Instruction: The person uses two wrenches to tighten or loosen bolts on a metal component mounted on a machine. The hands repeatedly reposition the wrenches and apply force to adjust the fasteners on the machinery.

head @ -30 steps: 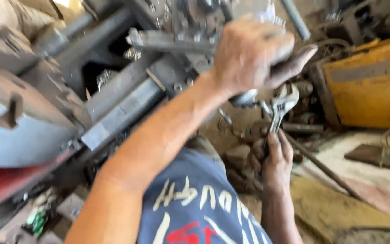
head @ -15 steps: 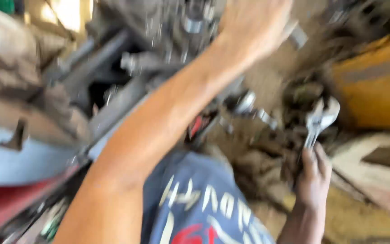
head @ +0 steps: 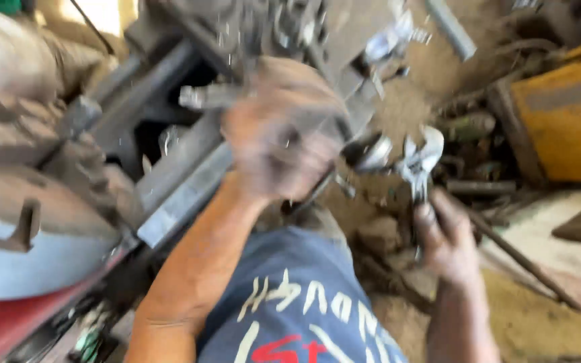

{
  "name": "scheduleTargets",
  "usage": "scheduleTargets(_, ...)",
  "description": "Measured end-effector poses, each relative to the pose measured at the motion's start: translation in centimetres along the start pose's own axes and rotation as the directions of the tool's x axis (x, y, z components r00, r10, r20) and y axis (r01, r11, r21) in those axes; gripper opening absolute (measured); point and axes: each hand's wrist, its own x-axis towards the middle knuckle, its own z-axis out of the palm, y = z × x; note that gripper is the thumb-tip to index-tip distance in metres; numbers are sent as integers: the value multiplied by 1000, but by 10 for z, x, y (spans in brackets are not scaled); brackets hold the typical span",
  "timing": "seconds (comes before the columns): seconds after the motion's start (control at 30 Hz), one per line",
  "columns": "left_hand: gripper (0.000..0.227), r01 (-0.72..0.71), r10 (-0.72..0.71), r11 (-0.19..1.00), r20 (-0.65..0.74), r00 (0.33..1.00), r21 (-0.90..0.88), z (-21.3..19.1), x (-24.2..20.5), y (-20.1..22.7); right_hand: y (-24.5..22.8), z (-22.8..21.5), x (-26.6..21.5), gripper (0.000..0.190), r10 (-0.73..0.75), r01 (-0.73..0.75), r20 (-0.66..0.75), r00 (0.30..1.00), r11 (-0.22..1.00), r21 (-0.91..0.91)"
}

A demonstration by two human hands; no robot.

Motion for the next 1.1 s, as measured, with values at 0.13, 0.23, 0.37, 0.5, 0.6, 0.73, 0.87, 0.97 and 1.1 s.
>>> scheduleTargets(0.13, 23, 248, -167, 944, -330, 929, 218, -37, -35, 5, -40, -46, 87, 28, 62, 41, 317, 946, 950, -309)
scheduleTargets(0.23, 19, 458, -425, 817, -171, 889, 351, -20, -66, -2, -95, -55, 138, 41, -24, 248, 453, 891, 863, -441)
scheduleTargets(0.37, 27, 497, -466, 839, -181, 866, 220, 19, -71, -24, -146, -52, 176, 50, 102, 307, 523, 846, 709, -635)
scheduleTargets(0.5, 36, 537, -494, 841, -302, 815, 74, 37, -60, -31, -180, -42, 175, 42, 336, 168, 438, 834, 601, -781)
scheduleTargets(0.6, 39, 646, -703, 710, -335, 627, -280, 39, -44, -28, -203, -28, 179, 39, 545, 13, 306, 781, 475, -880)
scheduleTargets(0.73, 45, 669, -912, 408, -252, 322, -622, 41, -26, -26, -197, -28, 165, 39, 660, -130, 233, 714, 453, -882)
scheduleTargets(0.87, 33, 573, -896, 395, -165, 411, -718, 40, -31, -35, -195, -25, 162, 33, 676, -227, 305, 671, 578, -784)
scheduleTargets(0.97, 32, 541, -887, 399, -162, 432, -741, 40, -37, -36, -215, -21, 181, 43, 727, -143, 226, 649, 408, -902)
scheduleTargets(1.1, 47, 630, -903, 402, -173, 394, -665, 35, -30, -32, -193, -28, 170, 40, 730, -314, 373, 573, 616, -723)
